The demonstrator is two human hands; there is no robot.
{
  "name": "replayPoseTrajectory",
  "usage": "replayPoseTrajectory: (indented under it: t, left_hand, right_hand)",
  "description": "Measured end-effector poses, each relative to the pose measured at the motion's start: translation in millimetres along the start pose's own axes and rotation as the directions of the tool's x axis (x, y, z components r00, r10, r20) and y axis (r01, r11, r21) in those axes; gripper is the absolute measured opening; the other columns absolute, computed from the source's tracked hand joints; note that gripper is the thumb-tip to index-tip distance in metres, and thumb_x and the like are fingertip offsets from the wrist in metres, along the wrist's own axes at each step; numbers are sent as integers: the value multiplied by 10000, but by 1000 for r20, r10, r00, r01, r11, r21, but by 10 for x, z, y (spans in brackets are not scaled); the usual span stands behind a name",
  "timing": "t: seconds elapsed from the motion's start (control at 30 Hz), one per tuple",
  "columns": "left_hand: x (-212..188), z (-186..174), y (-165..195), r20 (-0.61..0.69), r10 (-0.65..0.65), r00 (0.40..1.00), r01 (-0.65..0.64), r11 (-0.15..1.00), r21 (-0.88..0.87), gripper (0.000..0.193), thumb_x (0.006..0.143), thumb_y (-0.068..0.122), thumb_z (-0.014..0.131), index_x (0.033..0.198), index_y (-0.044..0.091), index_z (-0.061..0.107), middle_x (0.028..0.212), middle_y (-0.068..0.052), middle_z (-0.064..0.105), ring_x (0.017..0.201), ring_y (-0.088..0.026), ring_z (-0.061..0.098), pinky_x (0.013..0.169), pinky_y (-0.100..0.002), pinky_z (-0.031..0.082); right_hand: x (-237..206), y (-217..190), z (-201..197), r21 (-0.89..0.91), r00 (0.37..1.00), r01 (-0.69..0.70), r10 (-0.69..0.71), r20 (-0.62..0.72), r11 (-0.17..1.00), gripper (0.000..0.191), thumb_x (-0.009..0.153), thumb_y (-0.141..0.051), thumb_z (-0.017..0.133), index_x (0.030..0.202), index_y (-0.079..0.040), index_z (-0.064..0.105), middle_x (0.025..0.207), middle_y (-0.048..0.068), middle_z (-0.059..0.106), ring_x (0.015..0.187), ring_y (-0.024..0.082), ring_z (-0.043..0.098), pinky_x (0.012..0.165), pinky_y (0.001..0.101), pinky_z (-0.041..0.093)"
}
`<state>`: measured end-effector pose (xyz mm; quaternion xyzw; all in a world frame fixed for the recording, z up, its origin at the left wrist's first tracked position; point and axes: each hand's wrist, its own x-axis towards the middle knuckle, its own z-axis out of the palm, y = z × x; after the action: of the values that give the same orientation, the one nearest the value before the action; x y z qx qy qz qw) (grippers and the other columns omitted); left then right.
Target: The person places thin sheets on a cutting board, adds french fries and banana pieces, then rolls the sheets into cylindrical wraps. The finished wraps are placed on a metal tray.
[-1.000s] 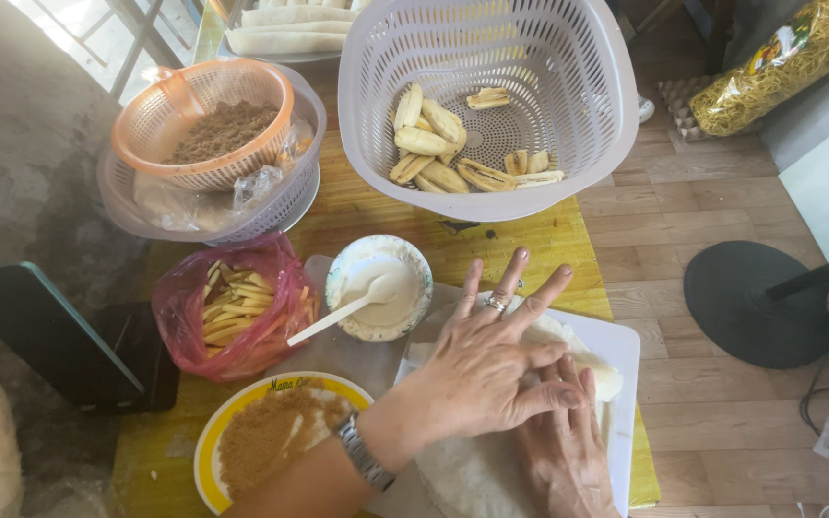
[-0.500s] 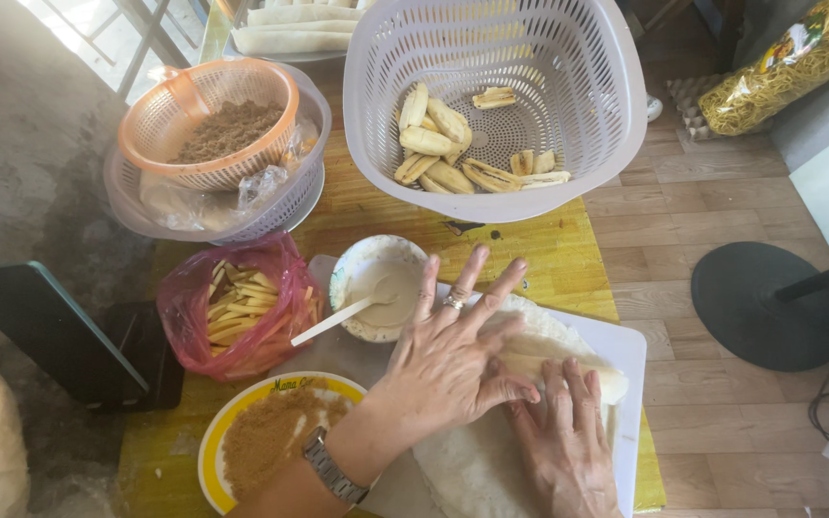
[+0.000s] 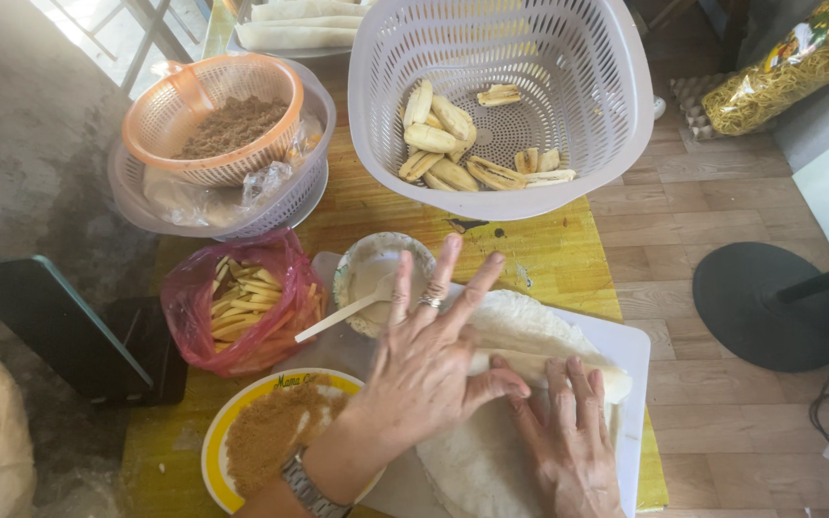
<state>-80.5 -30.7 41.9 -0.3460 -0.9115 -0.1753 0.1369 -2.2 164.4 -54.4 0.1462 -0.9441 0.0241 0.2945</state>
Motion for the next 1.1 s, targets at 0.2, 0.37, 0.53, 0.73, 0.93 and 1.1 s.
replayPoseTrajectory:
  t: [0.2, 0.37, 0.53, 0.73, 0.93, 1.1]
  left_hand:
    - [149, 256, 161, -115, 128, 985, -131, 991, -21, 849, 989, 765, 233, 1155, 182, 828, 1779, -66, 113, 1649, -359, -86, 1281, -672, -76]
    - [161, 92, 78, 235, -36, 971, 27, 999, 39, 855, 858, 779, 300, 703, 112, 811, 1730, -52, 165, 1581, -388, -48, 1217, -698, -68]
    - [-27, -147, 33, -48, 19, 999, -15, 997, 70, 880, 935, 762, 337, 739, 23, 773, 1698, -88, 278, 1598, -411, 77, 1255, -687, 13]
    - [-105, -70, 71, -194, 51, 980, -28, 992, 119, 503, 960, 468, 543, 862, 13, 735, 1563, -187, 428, 1515, -457, 253, 1217, -672, 167]
    - [-242, 93, 256, -106, 87, 991, -82, 995, 52, 393, 845, 130, 647, 1215, -1, 637, 1158, -126, 562, 1122, -296, 596, 945, -432, 480]
    - [-251, 105, 219, -137, 106, 985, -97, 993, 73, 385, 801, 91, 632, 1175, 2, 608, 1078, -134, 575, 1069, -297, 605, 897, -417, 506]
  right_hand:
    - [-30, -10, 15, 49, 999, -16, 15, 29, 999, 370, 783, -176, 649, 1141, -111, 718, 1420, 214, 515, 1358, 431, 474, 1115, 609, 430]
    - [24, -22, -15, 14, 999, -20, 20, 30, 1000, 363, 791, -143, 659, 1144, -161, 743, 1368, 197, 509, 1342, 431, 490, 1115, 601, 443]
    - [92, -43, -68, 11, 1000, -27, 27, 16, 1000, 402, 837, -140, 652, 1225, -220, 719, 1352, 200, 503, 1323, 429, 507, 1090, 593, 458]
    - [173, -50, -184, 22, 1000, 15, -15, -10, 1000, 507, 826, -92, 616, 1304, -250, 675, 1315, 187, 571, 1283, 408, 556, 1072, 564, 490]
    - [295, 175, -384, 149, 997, 79, -81, 10, 986, 633, 722, -28, 611, 1349, -119, 626, 1293, 137, 641, 1207, 333, 632, 1027, 460, 523]
    - [434, 305, -490, 270, 997, 38, -56, 60, 962, 648, 692, 98, 622, 1315, -81, 657, 1289, 86, 667, 1133, 282, 662, 914, 377, 582]
